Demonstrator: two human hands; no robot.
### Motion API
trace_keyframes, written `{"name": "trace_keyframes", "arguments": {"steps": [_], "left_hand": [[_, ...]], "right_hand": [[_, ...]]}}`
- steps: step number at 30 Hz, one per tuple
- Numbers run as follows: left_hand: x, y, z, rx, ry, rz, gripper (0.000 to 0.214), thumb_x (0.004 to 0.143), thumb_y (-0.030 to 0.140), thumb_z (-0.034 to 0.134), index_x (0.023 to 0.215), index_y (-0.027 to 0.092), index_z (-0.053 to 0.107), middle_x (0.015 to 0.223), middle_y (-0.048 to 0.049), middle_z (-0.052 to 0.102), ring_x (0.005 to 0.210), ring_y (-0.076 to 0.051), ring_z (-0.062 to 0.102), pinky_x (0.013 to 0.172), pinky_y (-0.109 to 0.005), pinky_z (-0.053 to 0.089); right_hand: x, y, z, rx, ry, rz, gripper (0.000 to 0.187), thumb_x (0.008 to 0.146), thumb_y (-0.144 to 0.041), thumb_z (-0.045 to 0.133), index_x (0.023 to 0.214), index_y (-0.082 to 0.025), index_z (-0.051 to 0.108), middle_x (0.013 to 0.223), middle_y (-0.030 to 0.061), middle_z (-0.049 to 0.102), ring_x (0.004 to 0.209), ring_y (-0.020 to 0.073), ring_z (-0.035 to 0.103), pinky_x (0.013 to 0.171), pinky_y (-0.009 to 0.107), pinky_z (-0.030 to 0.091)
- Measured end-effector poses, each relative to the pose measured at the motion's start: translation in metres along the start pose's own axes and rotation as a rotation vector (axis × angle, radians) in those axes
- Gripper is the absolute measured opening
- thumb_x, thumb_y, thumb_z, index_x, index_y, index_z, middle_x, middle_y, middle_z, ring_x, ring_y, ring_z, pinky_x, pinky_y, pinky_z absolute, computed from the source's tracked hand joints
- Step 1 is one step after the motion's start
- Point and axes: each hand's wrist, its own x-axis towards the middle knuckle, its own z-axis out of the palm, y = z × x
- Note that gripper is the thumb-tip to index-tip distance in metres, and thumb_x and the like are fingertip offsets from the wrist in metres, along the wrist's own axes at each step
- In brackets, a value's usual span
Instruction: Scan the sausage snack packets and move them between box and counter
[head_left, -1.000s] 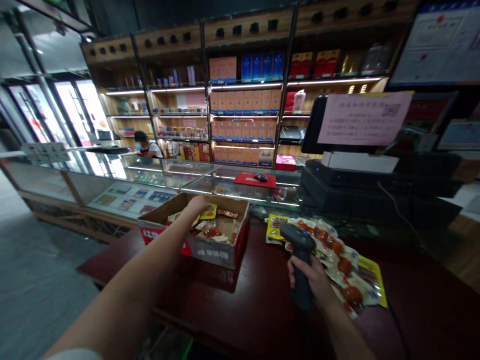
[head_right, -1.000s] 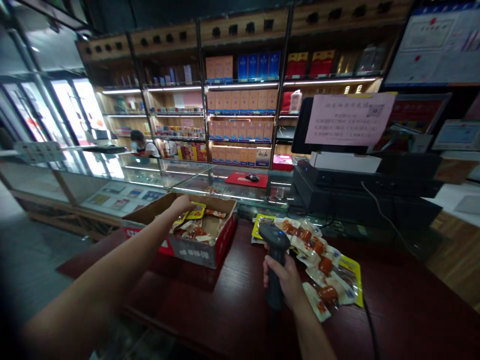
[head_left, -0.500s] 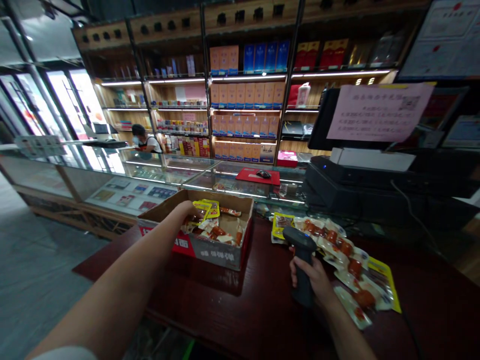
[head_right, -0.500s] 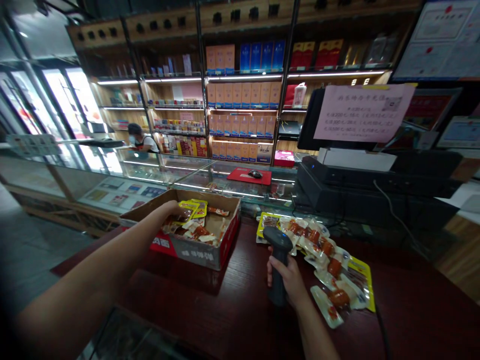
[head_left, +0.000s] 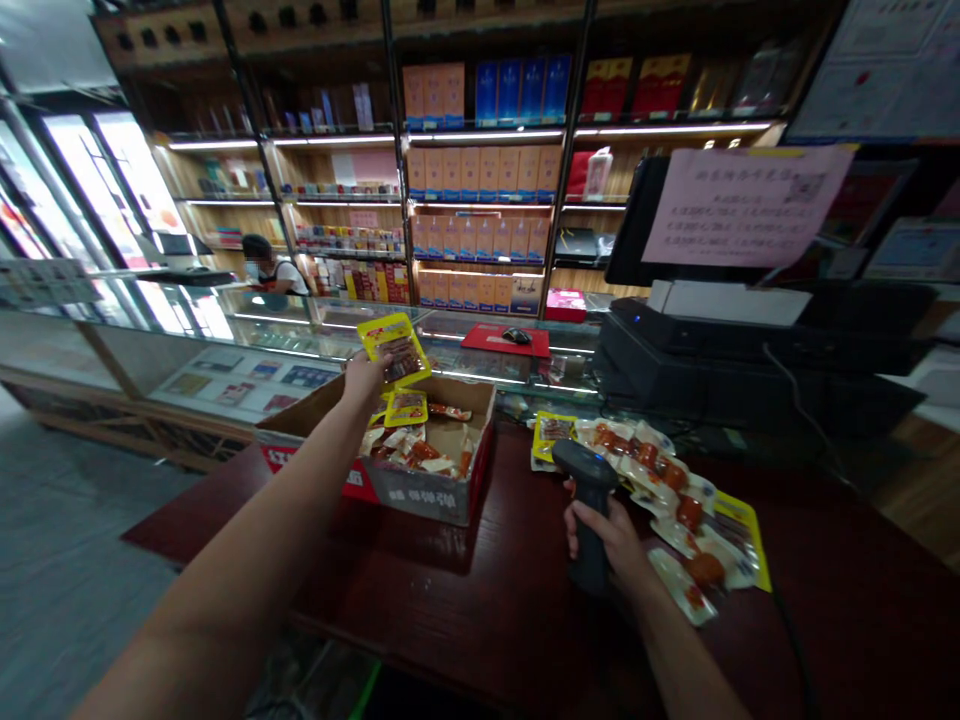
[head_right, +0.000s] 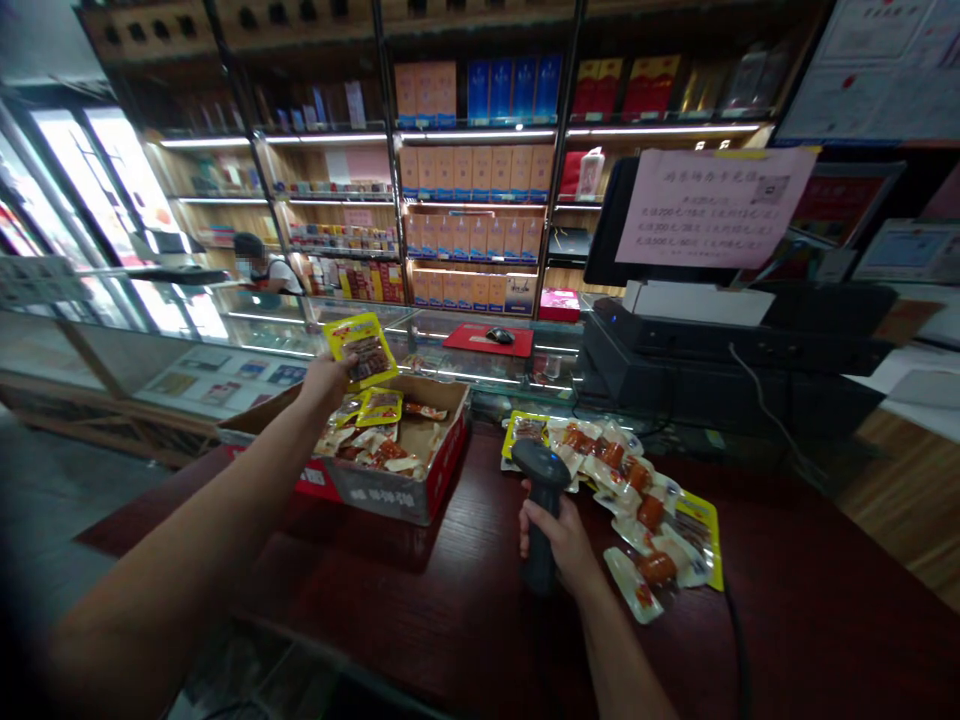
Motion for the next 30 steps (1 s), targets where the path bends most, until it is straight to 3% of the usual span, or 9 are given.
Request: {"name": "trace_keyframes", "arguments": {"steps": [3, 5, 9, 13, 15, 18, 22, 30], "left_hand": [[-0.042, 0.01, 0.03, -0.541, -0.212, -0.317, 0.024, 0.078, 0.012, 0.05, 0.101, 0.011, 0.055, 0.083, -0.0056, 0.066, 0.075, -0.017, 0.064, 0.076, -0.04, 0.052], [-0.077, 0.005, 0.052, -0.726, -0.272, -0.395, 0.021, 0.08, 0.012, 0.048, 0.099, 0.012, 0.056, 0.085, -0.0069, 0.066, 0.079, -0.019, 0.064, 0.078, -0.041, 0.052], [-0.145, -0.017, 0.092, -0.838, -0.314, -0.346, 0.021, 0.073, 0.02, 0.06, 0.094, 0.014, 0.058, 0.088, -0.0069, 0.068, 0.086, -0.021, 0.064, 0.082, -0.04, 0.05], [-0.184, -0.036, 0.123, -0.828, -0.326, -0.158, 0.026, 0.068, 0.03, 0.065, 0.09, 0.015, 0.06, 0.092, -0.0067, 0.068, 0.092, -0.021, 0.063, 0.083, -0.035, 0.048], [-0.19, -0.047, 0.135, -0.773, -0.334, -0.118, 0.03, 0.068, 0.035, 0.064, 0.091, 0.015, 0.061, 0.095, -0.0071, 0.068, 0.094, -0.021, 0.062, 0.082, -0.034, 0.048], [-0.188, -0.071, 0.149, -0.717, -0.354, -0.167, 0.038, 0.066, 0.041, 0.065, 0.092, 0.015, 0.061, 0.092, -0.0072, 0.068, 0.086, -0.019, 0.064, 0.079, -0.033, 0.048], [-0.181, -0.097, 0.155, -0.69, -0.398, -0.206, 0.045, 0.062, 0.046, 0.068, 0.093, 0.014, 0.06, 0.089, -0.0065, 0.069, 0.079, -0.018, 0.064, 0.075, -0.032, 0.049], [-0.18, -0.096, 0.156, -0.724, -0.383, -0.208, 0.039, 0.065, 0.04, 0.066, 0.093, 0.014, 0.06, 0.092, -0.0077, 0.068, 0.084, -0.02, 0.064, 0.078, -0.033, 0.049]], "right_hand": [[-0.001, -0.001, 0.001, 0.011, -0.045, 0.002, 0.041, 0.07, -0.035, 0.07, 0.102, -0.017, 0.053, 0.056, -0.0052, 0.057, 0.039, 0.0099, 0.051, 0.038, 0.022, 0.043], [-0.002, -0.002, 0.001, 0.028, -0.073, -0.017, 0.04, 0.07, -0.035, 0.069, 0.102, -0.017, 0.053, 0.057, -0.0048, 0.057, 0.039, 0.0099, 0.051, 0.039, 0.022, 0.043], [-0.008, -0.007, 0.0, 0.069, -0.109, -0.076, 0.037, 0.072, -0.037, 0.067, 0.101, -0.018, 0.054, 0.058, -0.0044, 0.056, 0.04, 0.0098, 0.05, 0.039, 0.022, 0.042], [-0.012, -0.008, -0.002, 0.052, -0.142, -0.097, 0.038, 0.072, -0.037, 0.066, 0.102, -0.018, 0.053, 0.059, -0.0039, 0.056, 0.041, 0.0105, 0.051, 0.04, 0.023, 0.043], [-0.011, -0.007, -0.004, 0.0, -0.146, -0.089, 0.039, 0.072, -0.038, 0.066, 0.101, -0.018, 0.053, 0.059, -0.0038, 0.057, 0.041, 0.0108, 0.052, 0.04, 0.024, 0.044], [-0.009, -0.004, -0.006, -0.106, -0.147, -0.05, 0.039, 0.071, -0.04, 0.067, 0.099, -0.017, 0.052, 0.057, -0.0041, 0.057, 0.04, 0.0117, 0.053, 0.04, 0.025, 0.045], [-0.007, -0.002, -0.004, -0.189, -0.115, 0.027, 0.042, 0.069, -0.042, 0.067, 0.098, -0.017, 0.05, 0.054, -0.0055, 0.057, 0.037, 0.0124, 0.054, 0.038, 0.024, 0.043], [-0.009, -0.003, 0.001, -0.251, -0.123, 0.07, 0.038, 0.069, -0.043, 0.065, 0.093, -0.018, 0.049, 0.052, -0.0065, 0.055, 0.036, 0.0126, 0.053, 0.038, 0.024, 0.043]]}}
